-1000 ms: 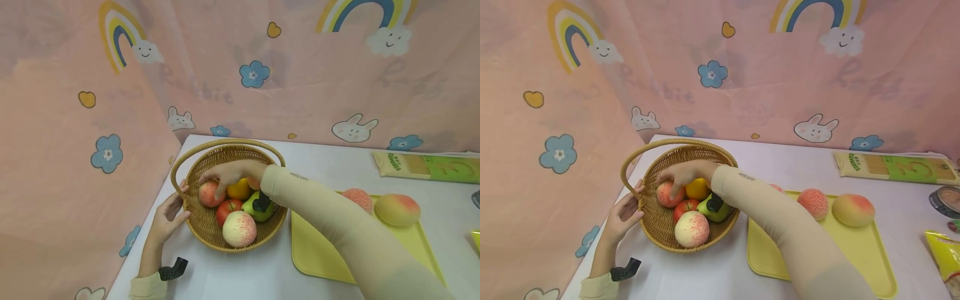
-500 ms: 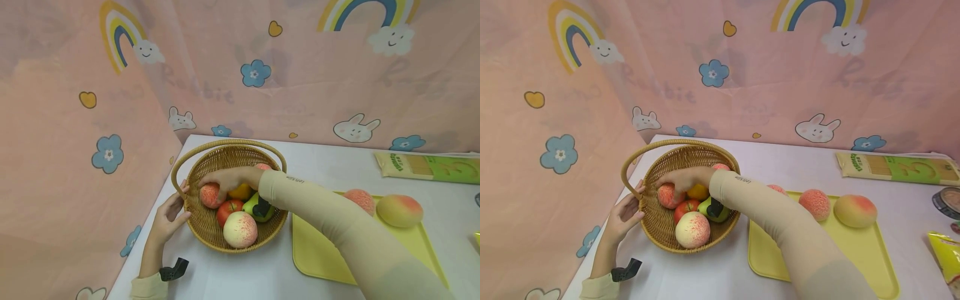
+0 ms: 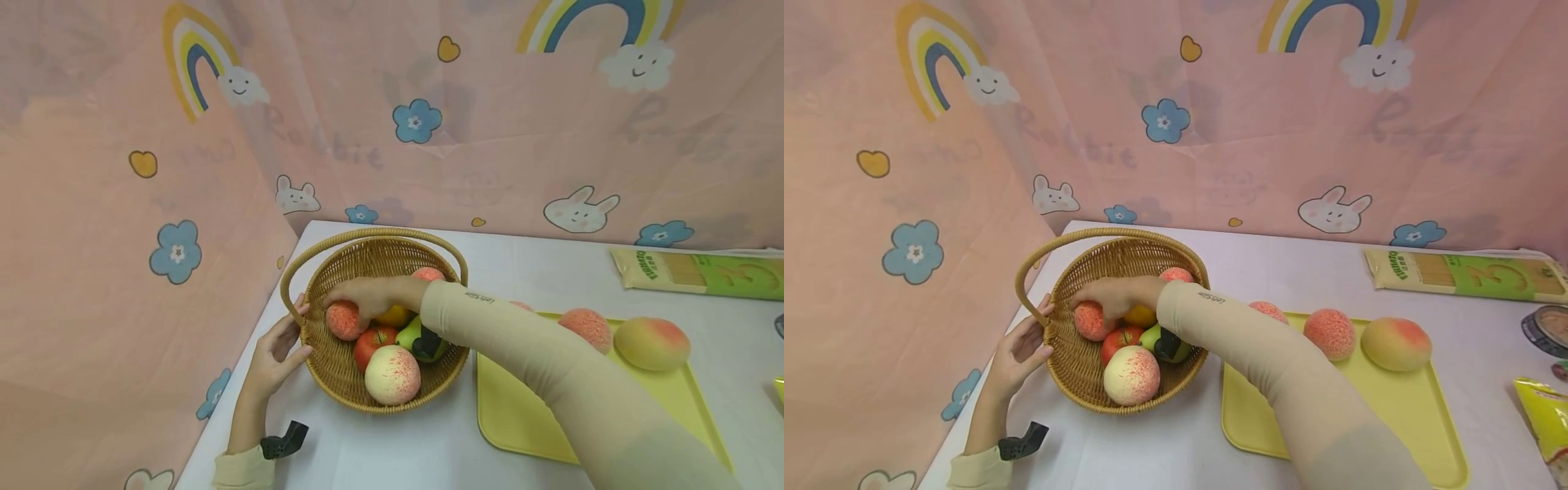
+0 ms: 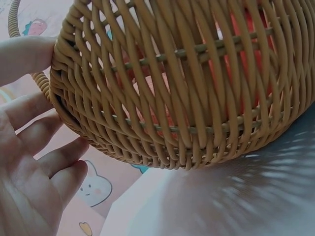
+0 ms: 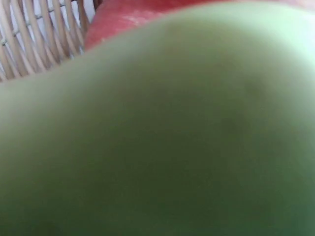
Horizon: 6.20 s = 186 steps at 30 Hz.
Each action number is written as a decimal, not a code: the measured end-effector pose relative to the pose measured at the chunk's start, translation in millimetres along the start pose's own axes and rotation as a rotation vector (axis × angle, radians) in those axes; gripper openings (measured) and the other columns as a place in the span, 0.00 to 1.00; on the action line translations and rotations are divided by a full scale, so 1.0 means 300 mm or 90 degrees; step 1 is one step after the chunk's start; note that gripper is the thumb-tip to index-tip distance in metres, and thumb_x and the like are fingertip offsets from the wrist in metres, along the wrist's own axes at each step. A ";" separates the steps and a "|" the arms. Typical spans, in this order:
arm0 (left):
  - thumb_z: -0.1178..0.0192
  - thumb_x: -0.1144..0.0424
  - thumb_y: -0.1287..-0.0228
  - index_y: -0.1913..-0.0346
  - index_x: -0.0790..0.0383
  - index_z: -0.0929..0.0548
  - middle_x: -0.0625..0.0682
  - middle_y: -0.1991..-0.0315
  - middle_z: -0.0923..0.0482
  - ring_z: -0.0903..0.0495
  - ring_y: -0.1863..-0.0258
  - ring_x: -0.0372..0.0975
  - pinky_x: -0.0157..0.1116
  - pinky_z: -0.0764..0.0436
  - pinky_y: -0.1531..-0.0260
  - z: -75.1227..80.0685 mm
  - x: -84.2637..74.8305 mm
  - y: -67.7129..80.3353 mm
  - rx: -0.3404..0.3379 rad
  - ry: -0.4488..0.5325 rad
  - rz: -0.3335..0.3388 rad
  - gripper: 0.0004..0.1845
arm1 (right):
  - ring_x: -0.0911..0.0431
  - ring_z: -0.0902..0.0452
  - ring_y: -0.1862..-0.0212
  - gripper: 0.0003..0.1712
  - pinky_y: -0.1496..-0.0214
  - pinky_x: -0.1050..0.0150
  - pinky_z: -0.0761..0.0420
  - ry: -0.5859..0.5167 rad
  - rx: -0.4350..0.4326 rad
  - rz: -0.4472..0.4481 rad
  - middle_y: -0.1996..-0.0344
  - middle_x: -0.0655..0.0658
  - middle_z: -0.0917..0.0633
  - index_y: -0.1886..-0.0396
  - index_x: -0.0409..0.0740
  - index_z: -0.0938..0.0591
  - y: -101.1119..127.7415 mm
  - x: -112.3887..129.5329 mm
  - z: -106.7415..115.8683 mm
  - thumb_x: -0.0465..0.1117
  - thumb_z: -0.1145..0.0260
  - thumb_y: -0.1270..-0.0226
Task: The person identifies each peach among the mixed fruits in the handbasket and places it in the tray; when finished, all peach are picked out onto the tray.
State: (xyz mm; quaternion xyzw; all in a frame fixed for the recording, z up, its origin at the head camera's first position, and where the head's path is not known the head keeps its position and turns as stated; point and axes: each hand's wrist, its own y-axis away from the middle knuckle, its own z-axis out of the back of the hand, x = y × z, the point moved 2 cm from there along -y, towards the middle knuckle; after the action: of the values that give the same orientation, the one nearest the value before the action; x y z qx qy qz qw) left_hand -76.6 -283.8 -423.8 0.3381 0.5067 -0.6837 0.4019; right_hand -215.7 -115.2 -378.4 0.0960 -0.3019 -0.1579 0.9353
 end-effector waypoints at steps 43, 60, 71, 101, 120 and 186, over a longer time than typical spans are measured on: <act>0.43 0.83 0.46 0.35 0.78 0.36 0.68 0.28 0.50 0.43 0.28 0.40 0.29 0.39 0.32 0.002 -0.005 0.005 0.002 -0.002 -0.002 0.32 | 0.57 0.29 0.44 0.37 0.44 0.67 0.25 -0.102 -0.147 0.033 0.45 0.48 0.24 0.40 0.44 0.28 0.072 0.002 0.059 0.45 0.24 0.51; 0.44 0.85 0.47 0.35 0.78 0.36 0.70 0.28 0.51 0.43 0.28 0.37 0.28 0.39 0.33 -0.007 -0.008 0.007 0.001 -0.013 -0.011 0.33 | 0.60 0.31 0.39 0.39 0.36 0.64 0.27 -0.278 -0.189 0.112 0.40 0.52 0.29 0.35 0.49 0.32 0.311 0.096 0.100 0.45 0.26 0.47; 0.45 0.85 0.47 0.35 0.81 0.38 0.69 0.27 0.52 0.45 0.27 0.41 0.29 0.40 0.32 -0.009 -0.011 0.004 0.005 0.013 -0.016 0.33 | 0.52 0.29 0.40 0.40 0.40 0.55 0.22 -0.413 -0.275 0.243 0.37 0.46 0.32 0.34 0.44 0.35 0.570 0.095 0.022 0.34 0.28 0.46; 0.47 0.86 0.46 0.36 0.84 0.39 0.74 0.29 0.53 0.43 0.28 0.43 0.29 0.38 0.33 -0.015 0.004 0.004 0.005 0.041 -0.071 0.32 | 0.64 0.31 0.38 0.41 0.42 0.73 0.25 -0.528 -0.543 0.115 0.34 0.51 0.33 0.33 0.24 0.44 0.993 -0.191 -0.507 0.13 0.42 0.48; 0.45 0.85 0.47 0.35 0.79 0.38 0.68 0.27 0.51 0.42 0.28 0.39 0.28 0.38 0.33 -0.010 0.009 0.017 -0.008 0.018 -0.026 0.33 | 0.67 0.31 0.38 0.37 0.43 0.75 0.25 -0.546 -0.466 0.014 0.36 0.55 0.30 0.31 0.30 0.43 0.960 -0.245 -0.584 0.23 0.40 0.39; 0.44 0.82 0.45 0.34 0.77 0.37 0.63 0.26 0.50 0.42 0.28 0.39 0.29 0.38 0.32 -0.015 0.010 0.010 -0.015 0.018 -0.001 0.33 | 0.59 0.32 0.35 0.34 0.34 0.60 0.29 -0.178 -0.218 0.141 0.35 0.53 0.27 0.32 0.50 0.33 0.593 0.057 -0.148 0.39 0.33 0.38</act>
State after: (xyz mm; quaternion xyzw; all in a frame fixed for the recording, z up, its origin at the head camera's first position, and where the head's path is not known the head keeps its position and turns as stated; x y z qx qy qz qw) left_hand -74.9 -280.5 -428.7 0.3424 0.5210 -0.6730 0.3979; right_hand -133.9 48.2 -355.6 -0.1200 -0.4063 -0.1153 0.8985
